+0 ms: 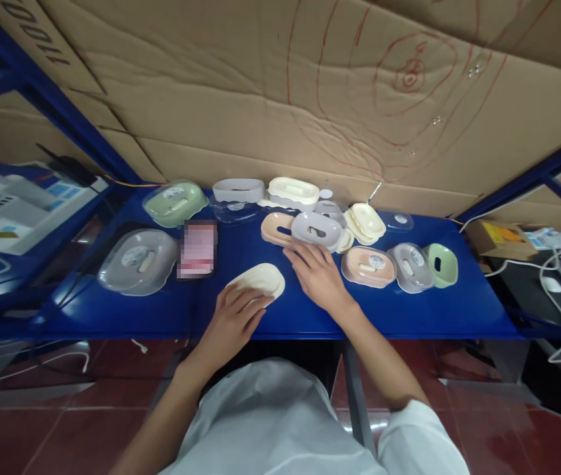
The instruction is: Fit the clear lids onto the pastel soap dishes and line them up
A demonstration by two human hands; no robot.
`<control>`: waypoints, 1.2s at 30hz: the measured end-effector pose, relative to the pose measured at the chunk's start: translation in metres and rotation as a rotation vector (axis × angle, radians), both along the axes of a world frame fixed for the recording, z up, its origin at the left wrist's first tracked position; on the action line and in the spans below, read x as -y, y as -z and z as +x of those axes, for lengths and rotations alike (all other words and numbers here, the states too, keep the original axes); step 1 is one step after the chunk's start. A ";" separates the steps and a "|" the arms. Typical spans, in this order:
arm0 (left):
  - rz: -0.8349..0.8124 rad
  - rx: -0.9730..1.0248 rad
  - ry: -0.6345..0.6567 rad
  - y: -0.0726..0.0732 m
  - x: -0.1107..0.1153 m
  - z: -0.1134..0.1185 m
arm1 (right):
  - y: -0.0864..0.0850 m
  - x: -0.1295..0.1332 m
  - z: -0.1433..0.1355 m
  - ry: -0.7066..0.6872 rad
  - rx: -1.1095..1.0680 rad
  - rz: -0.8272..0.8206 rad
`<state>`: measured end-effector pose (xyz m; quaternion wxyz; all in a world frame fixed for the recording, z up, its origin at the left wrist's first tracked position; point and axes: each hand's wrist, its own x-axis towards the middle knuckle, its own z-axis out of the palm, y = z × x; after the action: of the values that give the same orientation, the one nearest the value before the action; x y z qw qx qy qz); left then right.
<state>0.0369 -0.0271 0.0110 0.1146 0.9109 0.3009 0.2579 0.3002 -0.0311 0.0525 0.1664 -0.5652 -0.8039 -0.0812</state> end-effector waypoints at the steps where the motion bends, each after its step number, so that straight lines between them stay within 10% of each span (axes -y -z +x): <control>1: 0.014 0.019 -0.050 0.002 0.000 -0.006 | -0.003 -0.008 0.000 0.022 0.013 0.015; 10: -0.028 0.022 -0.162 0.005 -0.007 0.001 | -0.033 -0.093 -0.021 0.112 0.069 -0.016; 19: -0.116 0.029 -0.031 0.013 -0.015 0.001 | -0.052 -0.133 0.133 0.395 -0.078 -0.047; 24: -0.147 0.018 0.000 0.006 -0.016 0.007 | -0.041 -0.140 0.150 0.436 0.028 -0.068; 31: -0.225 0.039 0.086 0.000 -0.008 0.003 | -0.053 -0.090 0.136 0.612 -0.003 0.244; 36: -0.319 0.140 -0.001 0.002 -0.002 -0.002 | -0.019 0.017 0.075 0.260 0.055 0.266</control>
<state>0.0349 -0.0247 0.0088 0.2782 0.8609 0.3296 0.2698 0.3753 -0.0477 0.0713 0.2060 -0.6350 -0.7104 -0.2230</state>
